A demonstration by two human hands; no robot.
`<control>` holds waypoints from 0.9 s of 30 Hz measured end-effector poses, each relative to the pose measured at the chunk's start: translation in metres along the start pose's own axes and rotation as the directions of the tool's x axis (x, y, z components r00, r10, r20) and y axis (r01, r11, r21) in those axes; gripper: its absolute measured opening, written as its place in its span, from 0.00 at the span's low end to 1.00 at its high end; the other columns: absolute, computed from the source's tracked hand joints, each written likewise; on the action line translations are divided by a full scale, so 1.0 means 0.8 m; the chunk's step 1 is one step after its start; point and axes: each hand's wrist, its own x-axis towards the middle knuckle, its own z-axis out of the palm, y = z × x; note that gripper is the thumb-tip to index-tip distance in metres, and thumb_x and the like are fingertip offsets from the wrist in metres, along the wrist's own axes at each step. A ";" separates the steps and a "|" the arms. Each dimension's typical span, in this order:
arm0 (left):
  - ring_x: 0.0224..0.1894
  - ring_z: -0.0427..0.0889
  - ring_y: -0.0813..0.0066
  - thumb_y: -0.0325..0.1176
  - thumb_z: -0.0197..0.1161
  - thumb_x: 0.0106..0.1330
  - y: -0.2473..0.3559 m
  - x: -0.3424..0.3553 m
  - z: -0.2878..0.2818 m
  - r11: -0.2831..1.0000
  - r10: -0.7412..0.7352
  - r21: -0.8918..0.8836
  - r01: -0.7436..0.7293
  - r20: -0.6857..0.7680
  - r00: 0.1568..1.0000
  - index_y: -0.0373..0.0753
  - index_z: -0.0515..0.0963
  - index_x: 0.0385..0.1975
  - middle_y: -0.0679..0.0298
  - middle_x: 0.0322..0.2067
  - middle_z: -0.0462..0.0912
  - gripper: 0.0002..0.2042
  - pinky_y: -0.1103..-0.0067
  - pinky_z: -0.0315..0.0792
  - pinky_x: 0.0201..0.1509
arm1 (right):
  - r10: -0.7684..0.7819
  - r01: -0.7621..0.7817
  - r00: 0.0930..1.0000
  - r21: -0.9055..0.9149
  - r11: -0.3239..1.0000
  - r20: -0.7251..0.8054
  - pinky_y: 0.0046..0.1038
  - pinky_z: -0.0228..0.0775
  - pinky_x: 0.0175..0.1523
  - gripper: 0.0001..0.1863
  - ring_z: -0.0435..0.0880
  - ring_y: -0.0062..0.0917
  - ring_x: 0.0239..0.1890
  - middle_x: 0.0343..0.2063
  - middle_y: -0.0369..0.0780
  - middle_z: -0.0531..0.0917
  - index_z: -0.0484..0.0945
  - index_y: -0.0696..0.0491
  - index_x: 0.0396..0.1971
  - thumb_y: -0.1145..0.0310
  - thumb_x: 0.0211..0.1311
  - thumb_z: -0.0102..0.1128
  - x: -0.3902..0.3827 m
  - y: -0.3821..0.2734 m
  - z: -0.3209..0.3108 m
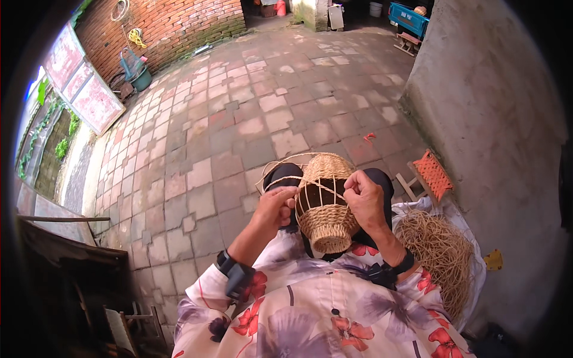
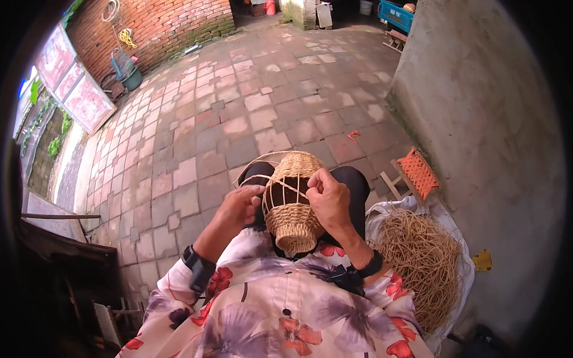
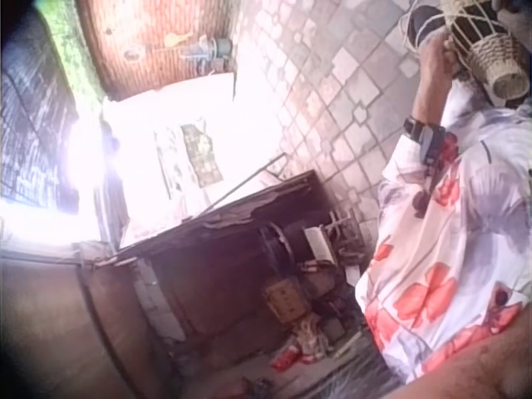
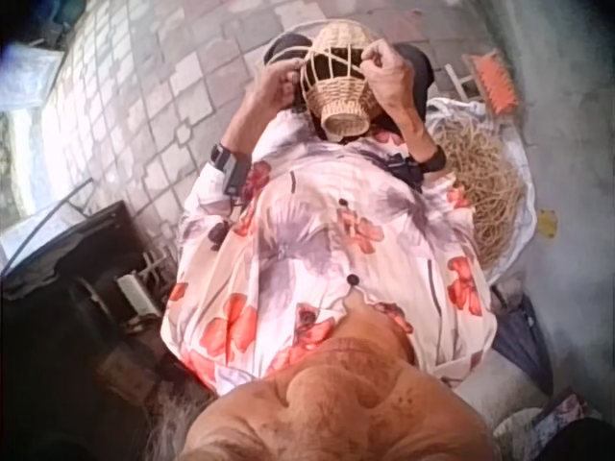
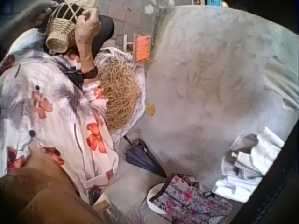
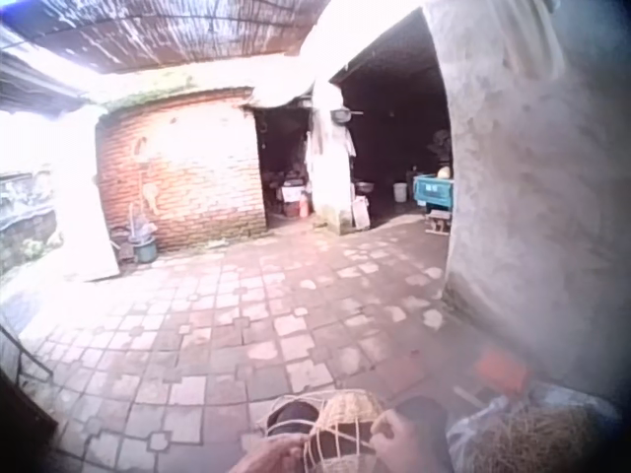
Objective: Weaving thin strips of bamboo or wicker into a basket structure.
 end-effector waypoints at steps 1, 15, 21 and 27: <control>0.14 0.62 0.90 0.38 0.61 0.63 0.000 0.005 -0.003 1.000 0.005 0.002 -0.005 -0.004 1.000 0.42 0.74 0.40 0.71 0.20 0.75 0.11 0.91 0.55 0.14 | -0.004 0.004 1.000 0.005 1.000 0.001 0.23 0.66 0.24 0.03 0.76 0.18 0.16 0.13 0.37 0.76 0.73 0.56 0.25 0.78 0.47 0.55 0.001 0.000 0.001; 0.25 0.70 0.86 0.35 0.53 0.69 -0.021 -0.011 -0.020 0.978 0.150 -0.167 -0.123 0.157 0.976 0.38 0.73 0.40 0.71 0.27 0.74 0.08 0.87 0.66 0.26 | -0.331 0.346 0.931 -0.088 0.934 0.155 0.30 0.69 0.33 0.10 0.77 0.34 0.26 0.25 0.42 0.73 0.80 0.53 0.31 0.81 0.51 0.54 -0.025 -0.010 -0.026; 0.24 0.71 0.86 0.36 0.54 0.69 -0.039 -0.012 -0.030 0.986 0.136 -0.111 -0.126 0.083 0.987 0.38 0.74 0.39 0.72 0.26 0.74 0.08 0.86 0.68 0.26 | -0.141 0.146 0.983 -0.033 0.989 0.116 0.30 0.69 0.30 0.08 0.79 0.33 0.23 0.21 0.43 0.78 0.79 0.53 0.30 0.78 0.49 0.55 -0.001 -0.012 -0.015; 0.20 0.70 0.87 0.37 0.58 0.66 -0.051 -0.010 -0.019 0.985 0.121 0.132 -0.110 -0.085 0.989 0.39 0.76 0.36 0.72 0.25 0.75 0.08 0.87 0.68 0.22 | -0.058 0.080 0.994 -0.263 0.961 0.092 0.32 0.69 0.27 0.05 0.80 0.33 0.20 0.14 0.40 0.77 0.76 0.52 0.27 0.74 0.47 0.57 0.008 -0.006 -0.006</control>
